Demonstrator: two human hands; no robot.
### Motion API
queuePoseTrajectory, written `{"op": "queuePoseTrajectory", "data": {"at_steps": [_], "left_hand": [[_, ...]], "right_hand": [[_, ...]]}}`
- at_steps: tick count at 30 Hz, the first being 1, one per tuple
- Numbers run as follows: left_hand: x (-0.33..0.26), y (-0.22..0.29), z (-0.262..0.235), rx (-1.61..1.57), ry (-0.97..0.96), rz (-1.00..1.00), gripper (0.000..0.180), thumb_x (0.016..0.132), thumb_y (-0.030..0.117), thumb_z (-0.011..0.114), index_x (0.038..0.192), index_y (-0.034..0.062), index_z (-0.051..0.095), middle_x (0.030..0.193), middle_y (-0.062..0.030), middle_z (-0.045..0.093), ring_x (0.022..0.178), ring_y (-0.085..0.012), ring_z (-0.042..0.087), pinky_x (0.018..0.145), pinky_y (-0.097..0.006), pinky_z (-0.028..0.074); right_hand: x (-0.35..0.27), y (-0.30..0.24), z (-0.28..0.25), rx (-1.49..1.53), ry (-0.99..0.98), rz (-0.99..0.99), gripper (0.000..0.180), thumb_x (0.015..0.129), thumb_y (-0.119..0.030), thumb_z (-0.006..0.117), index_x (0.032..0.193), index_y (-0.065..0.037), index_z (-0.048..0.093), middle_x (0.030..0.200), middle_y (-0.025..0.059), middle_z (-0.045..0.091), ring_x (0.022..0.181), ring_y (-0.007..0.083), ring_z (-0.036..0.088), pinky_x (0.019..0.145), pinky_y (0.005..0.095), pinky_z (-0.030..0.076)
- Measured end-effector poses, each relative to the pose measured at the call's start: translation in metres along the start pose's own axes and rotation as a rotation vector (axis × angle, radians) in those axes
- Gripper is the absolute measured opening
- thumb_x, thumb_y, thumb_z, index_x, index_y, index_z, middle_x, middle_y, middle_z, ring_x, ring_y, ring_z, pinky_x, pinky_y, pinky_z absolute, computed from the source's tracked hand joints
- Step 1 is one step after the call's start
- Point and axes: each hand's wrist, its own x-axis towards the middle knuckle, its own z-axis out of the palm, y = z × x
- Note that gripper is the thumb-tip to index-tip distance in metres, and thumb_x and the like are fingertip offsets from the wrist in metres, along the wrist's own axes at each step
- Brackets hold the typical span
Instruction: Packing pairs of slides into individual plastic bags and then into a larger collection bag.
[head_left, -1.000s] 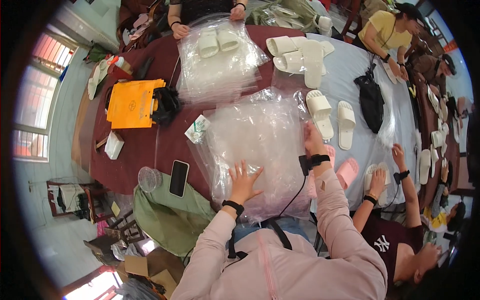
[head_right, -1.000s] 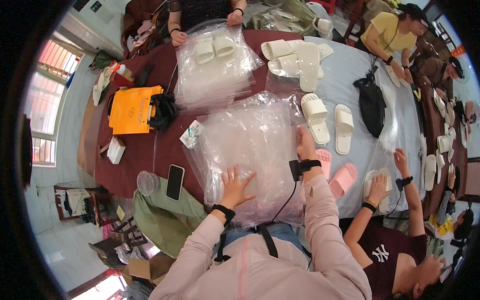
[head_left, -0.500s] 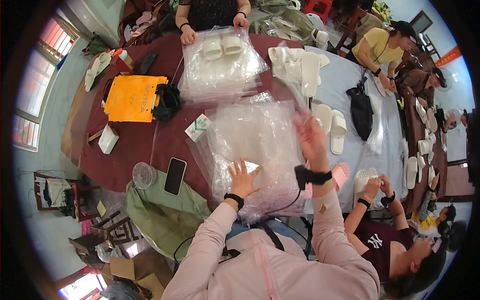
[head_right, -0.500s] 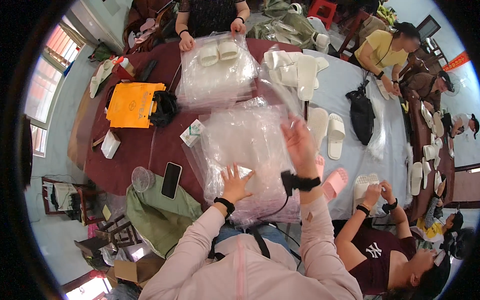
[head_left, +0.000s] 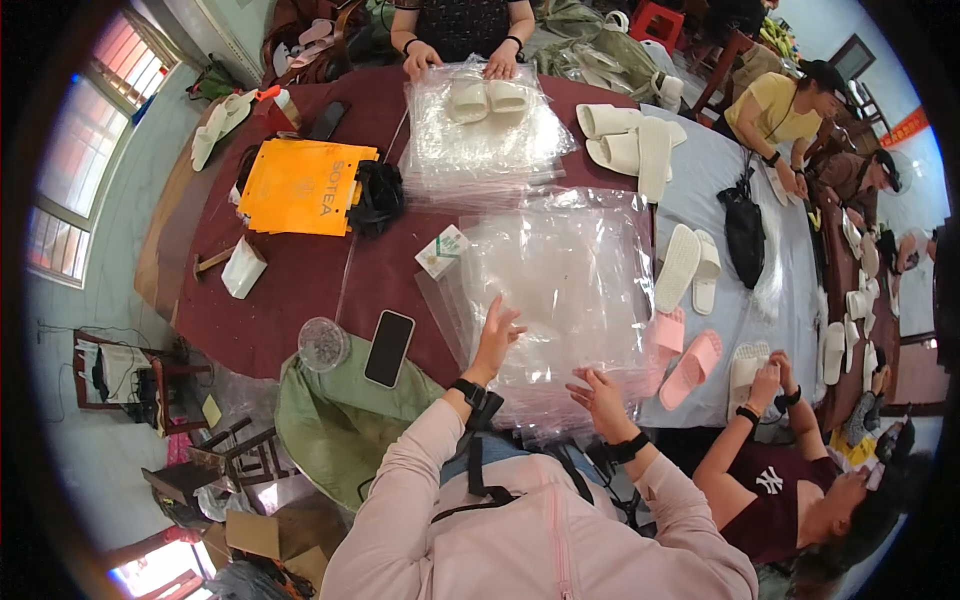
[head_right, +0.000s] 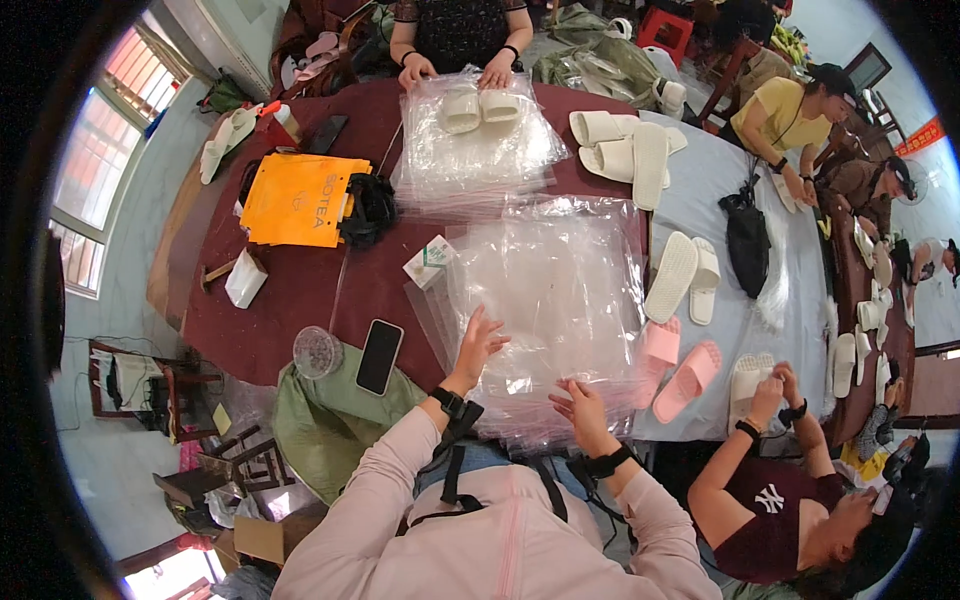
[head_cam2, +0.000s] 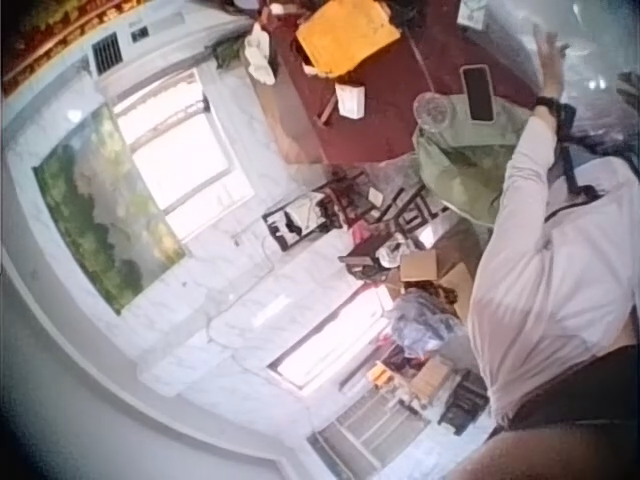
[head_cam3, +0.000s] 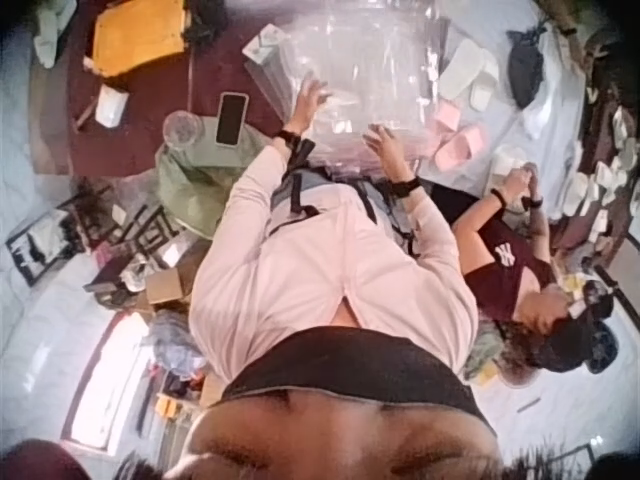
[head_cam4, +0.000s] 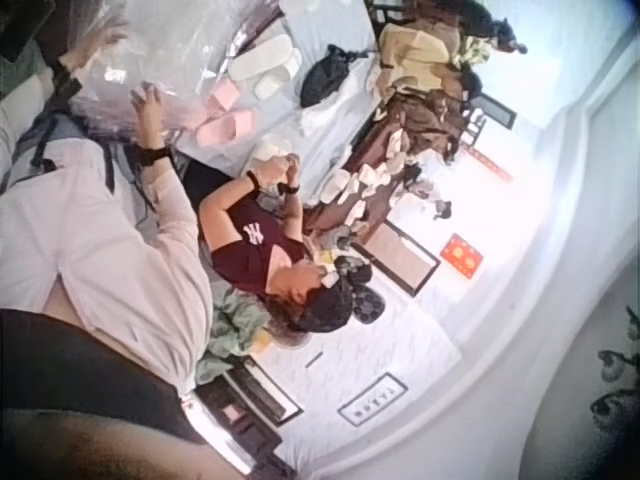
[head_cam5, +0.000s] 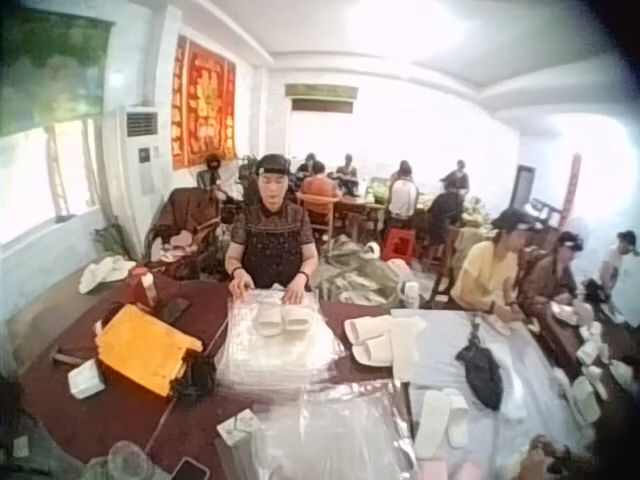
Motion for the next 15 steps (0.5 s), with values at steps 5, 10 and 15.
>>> {"op": "queuePoseTrajectory", "data": {"at_steps": [5,10,15], "left_hand": [[0.009,0.014,0.0,0.148,0.018,0.068,0.081,0.084,0.013,0.059,0.145,0.0203,0.005,0.108,-0.0138,0.053,0.079,-0.0196,0.061,0.07,-0.029,0.05],[0.022,-0.002,-0.035,0.894,0.14,0.302,0.072,0.074,-0.002,0.05,0.139,0.0228,0.032,0.085,-0.0111,0.058,0.075,-0.0224,0.058,0.071,-0.035,0.047],[0.014,0.002,-0.035,0.987,0.077,0.146,0.056,0.076,0.006,0.053,0.131,0.0176,0.045,0.086,-0.0119,0.058,0.08,-0.0265,0.057,0.073,-0.037,0.046]], "right_hand": [[-0.01,0.011,0.006,-0.253,-0.081,0.074,0.03,0.093,-0.027,0.049,0.107,-0.002,0.059,0.103,0.006,0.062,0.086,0.0181,0.062,0.072,0.0267,0.048],[-0.025,-0.003,0.019,-0.844,-0.372,0.199,0.033,0.09,-0.03,0.054,0.103,-0.001,0.063,0.093,0.0041,0.065,0.08,0.0151,0.062,0.071,0.0262,0.049],[0.0,-0.03,0.029,-1.138,0.243,-0.978,0.04,0.077,-0.029,0.067,0.115,-0.018,0.06,0.124,0.0135,0.052,0.11,0.0298,0.051,0.09,0.043,0.041]]}}
